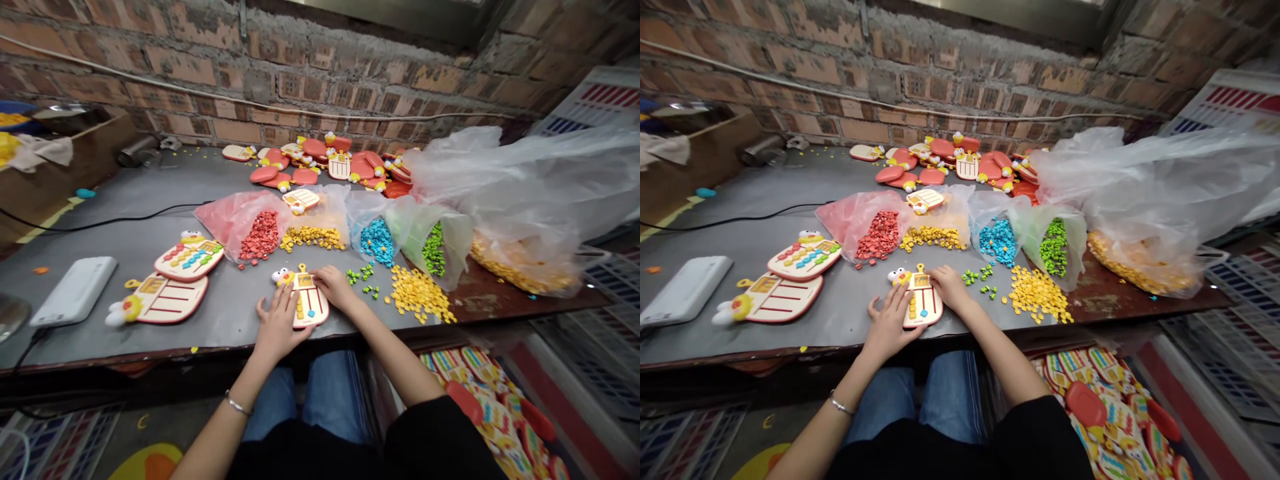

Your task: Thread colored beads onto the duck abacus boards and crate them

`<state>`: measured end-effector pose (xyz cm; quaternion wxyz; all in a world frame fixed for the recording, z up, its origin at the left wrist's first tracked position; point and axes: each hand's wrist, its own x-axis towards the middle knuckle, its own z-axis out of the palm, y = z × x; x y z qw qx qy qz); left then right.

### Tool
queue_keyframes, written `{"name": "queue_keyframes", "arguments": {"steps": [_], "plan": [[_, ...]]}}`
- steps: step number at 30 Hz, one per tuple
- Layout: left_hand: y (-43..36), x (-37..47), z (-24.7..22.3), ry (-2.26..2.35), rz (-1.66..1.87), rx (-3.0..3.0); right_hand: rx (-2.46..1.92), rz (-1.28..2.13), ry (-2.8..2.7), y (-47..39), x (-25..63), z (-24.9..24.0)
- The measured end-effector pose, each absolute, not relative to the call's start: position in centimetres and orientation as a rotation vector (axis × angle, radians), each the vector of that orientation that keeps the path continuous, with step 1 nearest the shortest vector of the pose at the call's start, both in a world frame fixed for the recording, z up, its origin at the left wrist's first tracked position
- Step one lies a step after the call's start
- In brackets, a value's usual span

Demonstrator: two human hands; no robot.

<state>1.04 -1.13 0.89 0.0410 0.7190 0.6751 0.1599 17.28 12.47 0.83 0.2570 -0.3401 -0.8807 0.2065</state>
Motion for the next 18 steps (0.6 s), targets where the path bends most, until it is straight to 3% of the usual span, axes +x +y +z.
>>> {"name": "queue_keyframes", "arguments": {"steps": [5,10,15,18], "plan": [[-1.2,1.1,0.9,2.071,0.488,2.212,-0.965,0.939,-2.171,11.9,17.7,0.4],[-1.1,1.1,0.8,2.080,0.495,2.218,-0.870,0.937,-2.178,11.3,16.3,0.2],[-1.1,1.1,0.6,2.087,0.482,2.249,-0.714,1.240,-2.165,10.9,18.2,0.5],[-1.0,1.0,0.5,2.084,0.487,2.263,-0.978,0.955,-1.946,12.3,21.9,0.7]]}}
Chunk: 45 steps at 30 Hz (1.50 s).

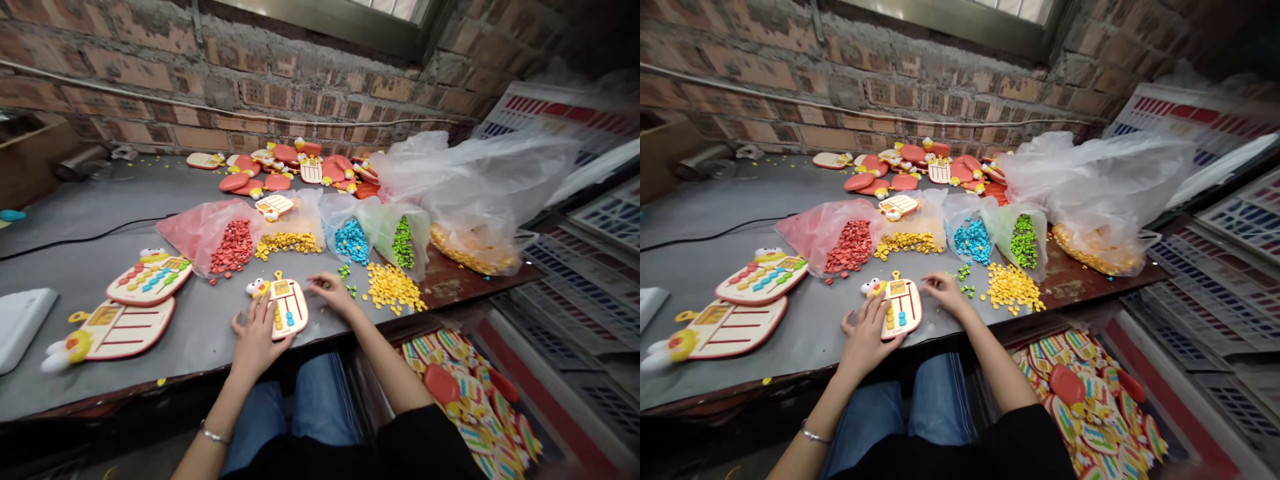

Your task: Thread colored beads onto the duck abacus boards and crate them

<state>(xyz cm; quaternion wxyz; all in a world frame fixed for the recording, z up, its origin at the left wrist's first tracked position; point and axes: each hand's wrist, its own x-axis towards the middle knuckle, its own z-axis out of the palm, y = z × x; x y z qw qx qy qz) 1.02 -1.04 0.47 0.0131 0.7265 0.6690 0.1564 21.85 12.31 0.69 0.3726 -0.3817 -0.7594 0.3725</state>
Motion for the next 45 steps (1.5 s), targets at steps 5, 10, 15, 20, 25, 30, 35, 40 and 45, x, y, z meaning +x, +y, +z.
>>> {"name": "queue_keyframes", "arguments": {"steps": [5,10,15,20,25,30,35,40,45], "plan": [[-1.0,1.0,0.4,2.078,0.509,2.264,-1.374,0.281,-1.832,17.2,28.6,0.9],[-1.1,1.0,0.4,2.075,0.513,2.269,-1.453,0.304,-2.085,19.4,30.7,0.1],[-1.1,1.0,0.3,2.072,0.529,2.257,-1.258,0.496,-1.791,17.4,27.7,0.3],[-1.1,1.1,0.5,2.080,0.508,2.228,-0.911,0.877,-1.960,14.0,21.0,1.4],[-1.1,1.1,0.8,2.068,0.498,2.207,-0.782,0.565,-2.321,13.1,17.0,0.6],[-1.1,1.0,0.8,2.061,0.502,2.195,-0.826,0.203,-2.470,12.8,17.3,0.1],[-1.1,1.1,0.9,2.071,0.513,2.202,-0.812,0.228,-2.497,12.1,17.8,0.4],[-1.1,1.1,0.8,2.078,0.497,2.205,-0.663,0.439,-2.492,12.0,18.3,0.5],[-1.0,1.1,0.6,2.092,0.453,2.232,-0.645,0.528,-2.461,12.1,18.0,0.3]]}}
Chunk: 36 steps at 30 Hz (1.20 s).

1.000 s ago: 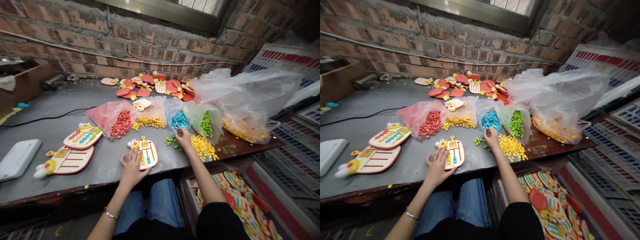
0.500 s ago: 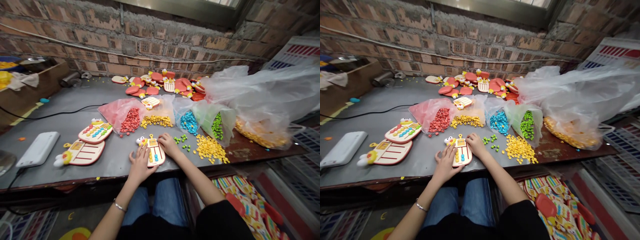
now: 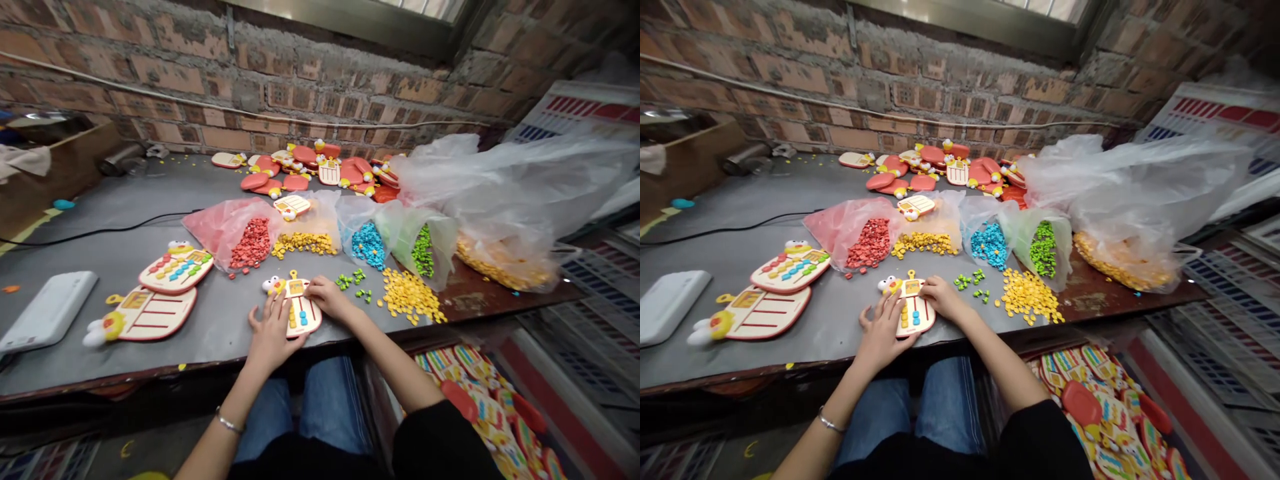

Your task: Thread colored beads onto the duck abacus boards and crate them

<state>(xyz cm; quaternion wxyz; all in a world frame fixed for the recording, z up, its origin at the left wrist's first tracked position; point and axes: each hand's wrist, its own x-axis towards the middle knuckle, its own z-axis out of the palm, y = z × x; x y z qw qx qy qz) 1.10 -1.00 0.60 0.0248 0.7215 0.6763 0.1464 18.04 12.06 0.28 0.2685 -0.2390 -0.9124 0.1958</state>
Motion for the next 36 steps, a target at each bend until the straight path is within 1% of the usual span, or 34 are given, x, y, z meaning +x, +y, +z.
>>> {"name": "queue_keyframes", "arguments": {"steps": [8,14,17,19,21,24,26,28,32,36], "plan": [[-0.9,1.1,0.0,2.105,0.441,2.298,-0.763,0.663,-2.311,11.4,16.7,-0.5],[-0.8,1.0,-0.3,2.106,0.475,2.294,-0.578,0.781,-2.380,10.5,16.3,0.7],[-0.8,1.0,-0.3,2.101,0.502,2.286,-0.462,0.915,-2.392,10.1,17.7,1.7],[-0.8,1.0,-0.3,2.091,0.524,2.289,-0.517,0.949,-2.281,10.7,19.6,2.3],[-0.8,0.9,-0.4,2.081,0.541,2.293,-0.737,0.798,-2.088,12.1,22.5,2.6],[-0.8,0.8,-0.4,2.071,0.546,2.291,-1.191,0.396,-1.814,15.6,27.2,2.3],[-0.8,0.8,-0.4,2.068,0.550,2.287,-1.451,0.232,-1.837,17.9,29.6,1.9],[-0.8,0.9,-0.3,2.070,0.555,2.284,-1.635,0.135,-2.020,19.7,30.9,1.4],[-0.9,1.0,0.1,2.078,0.521,2.283,-1.744,-0.016,-2.287,21.2,31.1,0.9],[-1.0,1.0,0.2,2.074,0.483,2.267,-1.573,0.009,-2.176,20.6,30.3,1.1]]}}
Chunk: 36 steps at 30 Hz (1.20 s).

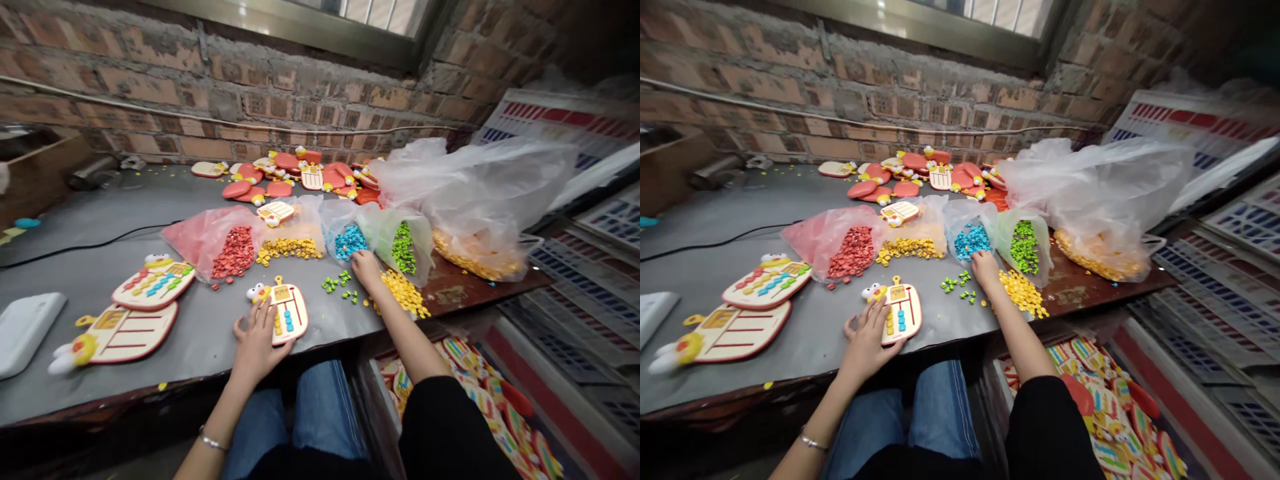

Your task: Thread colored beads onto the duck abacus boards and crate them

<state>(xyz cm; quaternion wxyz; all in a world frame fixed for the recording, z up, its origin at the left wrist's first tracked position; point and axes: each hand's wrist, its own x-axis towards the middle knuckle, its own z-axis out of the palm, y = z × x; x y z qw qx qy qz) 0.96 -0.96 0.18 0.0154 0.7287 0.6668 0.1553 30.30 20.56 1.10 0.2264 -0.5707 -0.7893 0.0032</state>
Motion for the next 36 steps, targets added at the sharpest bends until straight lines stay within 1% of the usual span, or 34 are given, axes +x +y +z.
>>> {"name": "queue_keyframes", "arguments": {"steps": [4,7,10,13,18,21,24,30,36], "plan": [[-0.9,0.9,0.0,2.072,0.514,2.251,-1.196,0.283,-1.981,17.3,26.9,1.8],[-1.0,1.0,0.1,2.064,0.532,2.243,-0.947,0.499,-2.088,14.4,22.5,2.0],[-1.1,1.0,0.5,2.059,0.519,2.228,-0.818,0.563,-2.263,13.2,18.6,1.4],[-1.1,1.0,0.8,2.051,0.512,2.213,-0.797,0.523,-2.358,13.5,16.7,0.3],[-1.1,1.1,0.7,2.056,0.516,2.187,-0.771,0.524,-2.354,12.9,17.1,-0.2],[-1.1,1.1,0.7,2.064,0.514,2.178,-0.761,0.597,-2.328,11.7,17.6,0.2],[-1.1,1.2,0.7,2.059,0.521,2.182,-0.857,0.692,-2.245,11.1,17.9,0.6],[-1.1,1.2,0.8,2.063,0.519,2.182,-0.898,1.014,-2.167,11.7,18.1,0.7],[-1.2,1.2,0.9,2.060,0.490,2.213,-0.882,1.041,-2.110,11.0,16.4,0.5]]}}
